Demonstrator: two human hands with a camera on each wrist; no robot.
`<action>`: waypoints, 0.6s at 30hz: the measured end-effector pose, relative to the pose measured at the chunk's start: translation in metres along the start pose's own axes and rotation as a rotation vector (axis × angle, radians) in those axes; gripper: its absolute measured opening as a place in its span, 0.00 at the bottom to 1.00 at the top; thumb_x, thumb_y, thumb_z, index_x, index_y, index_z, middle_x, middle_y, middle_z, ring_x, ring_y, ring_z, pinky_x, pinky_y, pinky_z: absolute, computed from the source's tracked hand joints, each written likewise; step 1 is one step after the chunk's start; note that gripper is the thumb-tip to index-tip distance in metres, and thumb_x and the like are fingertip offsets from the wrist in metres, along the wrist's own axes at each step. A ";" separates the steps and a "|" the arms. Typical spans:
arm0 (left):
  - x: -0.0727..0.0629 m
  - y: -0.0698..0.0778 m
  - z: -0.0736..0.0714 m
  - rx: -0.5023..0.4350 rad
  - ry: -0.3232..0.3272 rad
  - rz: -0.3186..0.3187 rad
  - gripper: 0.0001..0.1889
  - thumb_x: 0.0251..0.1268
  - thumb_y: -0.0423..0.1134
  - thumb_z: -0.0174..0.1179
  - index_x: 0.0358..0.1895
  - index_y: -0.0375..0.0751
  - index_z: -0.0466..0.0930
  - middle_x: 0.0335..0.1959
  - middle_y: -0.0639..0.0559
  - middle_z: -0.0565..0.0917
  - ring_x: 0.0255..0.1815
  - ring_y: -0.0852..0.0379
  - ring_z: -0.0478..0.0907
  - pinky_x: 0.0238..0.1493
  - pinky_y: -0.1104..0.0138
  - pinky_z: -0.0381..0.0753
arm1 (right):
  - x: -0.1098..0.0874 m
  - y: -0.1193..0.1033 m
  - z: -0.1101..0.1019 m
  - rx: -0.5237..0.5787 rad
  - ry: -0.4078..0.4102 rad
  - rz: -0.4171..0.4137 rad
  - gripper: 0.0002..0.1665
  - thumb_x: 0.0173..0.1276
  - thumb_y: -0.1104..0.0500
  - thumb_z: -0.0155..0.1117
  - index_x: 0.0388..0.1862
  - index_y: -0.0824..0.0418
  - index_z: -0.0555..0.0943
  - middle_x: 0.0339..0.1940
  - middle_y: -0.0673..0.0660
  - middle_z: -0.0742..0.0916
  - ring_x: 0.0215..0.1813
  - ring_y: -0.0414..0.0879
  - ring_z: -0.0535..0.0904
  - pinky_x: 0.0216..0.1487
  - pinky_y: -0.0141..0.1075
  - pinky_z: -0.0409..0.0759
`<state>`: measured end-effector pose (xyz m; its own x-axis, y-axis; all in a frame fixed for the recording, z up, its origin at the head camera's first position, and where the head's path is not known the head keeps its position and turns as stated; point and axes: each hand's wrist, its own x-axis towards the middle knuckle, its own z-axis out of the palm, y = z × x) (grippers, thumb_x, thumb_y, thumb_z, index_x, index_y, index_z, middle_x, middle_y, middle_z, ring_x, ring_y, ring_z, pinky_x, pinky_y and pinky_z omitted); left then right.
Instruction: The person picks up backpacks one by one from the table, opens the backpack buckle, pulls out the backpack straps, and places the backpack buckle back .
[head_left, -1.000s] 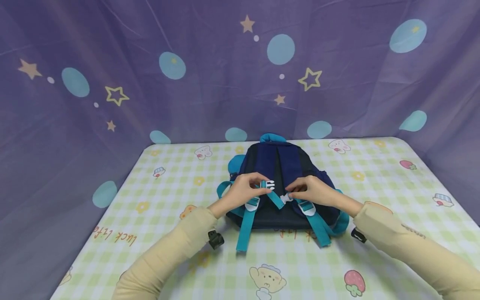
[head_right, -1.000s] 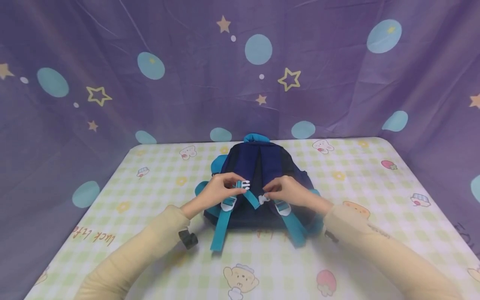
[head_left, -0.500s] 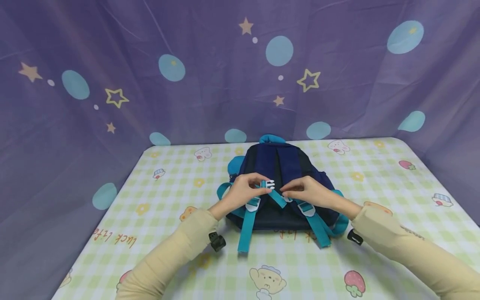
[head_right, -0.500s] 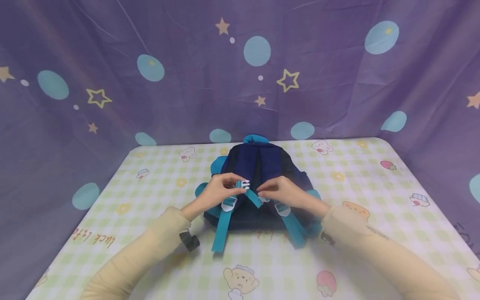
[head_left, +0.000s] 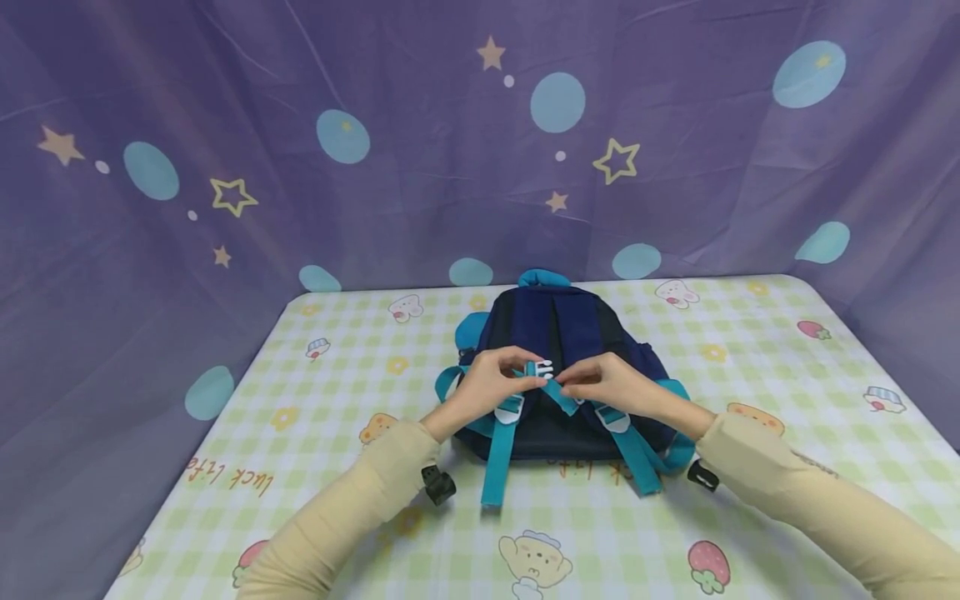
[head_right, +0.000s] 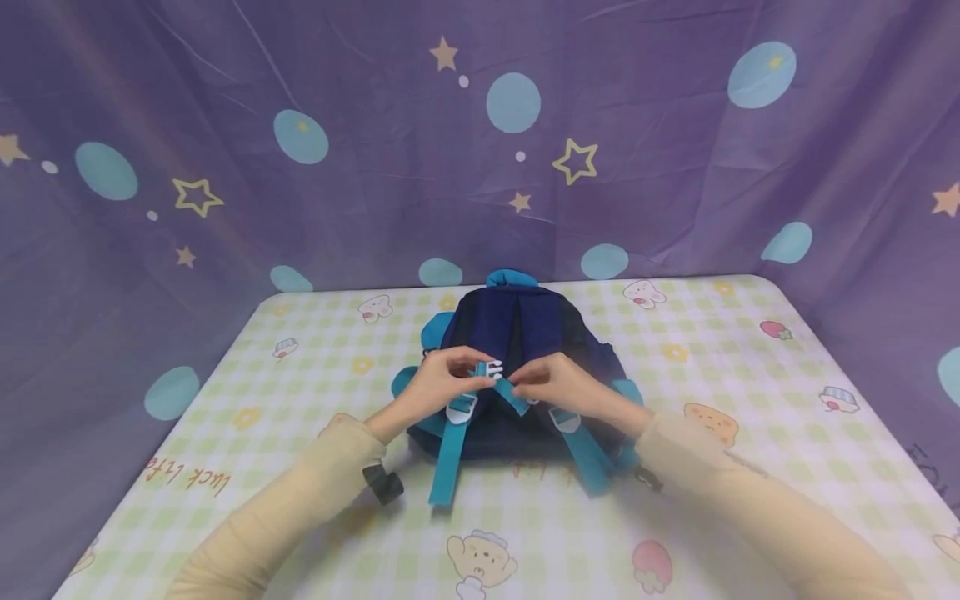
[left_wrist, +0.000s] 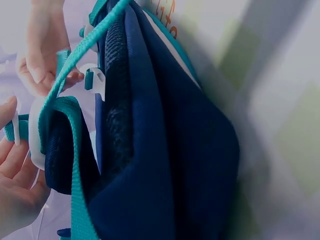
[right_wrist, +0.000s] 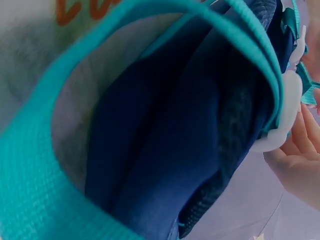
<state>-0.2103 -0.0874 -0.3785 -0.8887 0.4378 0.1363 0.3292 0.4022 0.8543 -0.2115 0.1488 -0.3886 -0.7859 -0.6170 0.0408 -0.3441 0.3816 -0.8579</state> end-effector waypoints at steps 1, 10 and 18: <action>0.000 0.000 0.000 0.001 0.001 -0.001 0.15 0.61 0.38 0.69 0.50 0.39 0.85 0.41 0.48 0.85 0.37 0.57 0.79 0.38 0.67 0.81 | 0.000 0.000 0.000 0.011 0.001 0.007 0.18 0.73 0.62 0.59 0.55 0.73 0.80 0.48 0.64 0.86 0.46 0.52 0.84 0.47 0.44 0.82; 0.001 0.002 0.002 -0.006 -0.005 0.020 0.14 0.62 0.38 0.68 0.50 0.39 0.84 0.46 0.48 0.85 0.42 0.54 0.79 0.43 0.67 0.80 | 0.002 -0.002 0.001 0.092 0.030 0.112 0.17 0.71 0.61 0.62 0.53 0.73 0.81 0.45 0.62 0.88 0.46 0.52 0.84 0.49 0.44 0.82; 0.000 0.002 0.005 -0.016 0.032 0.031 0.13 0.61 0.36 0.69 0.48 0.39 0.81 0.41 0.46 0.87 0.39 0.56 0.79 0.41 0.67 0.79 | 0.002 -0.003 0.000 0.062 0.092 0.116 0.14 0.71 0.62 0.61 0.50 0.71 0.83 0.42 0.60 0.88 0.42 0.49 0.84 0.45 0.41 0.82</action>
<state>-0.2079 -0.0821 -0.3792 -0.8883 0.4232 0.1785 0.3514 0.3759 0.8574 -0.2123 0.1470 -0.3860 -0.8633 -0.5044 -0.0159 -0.2184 0.4018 -0.8893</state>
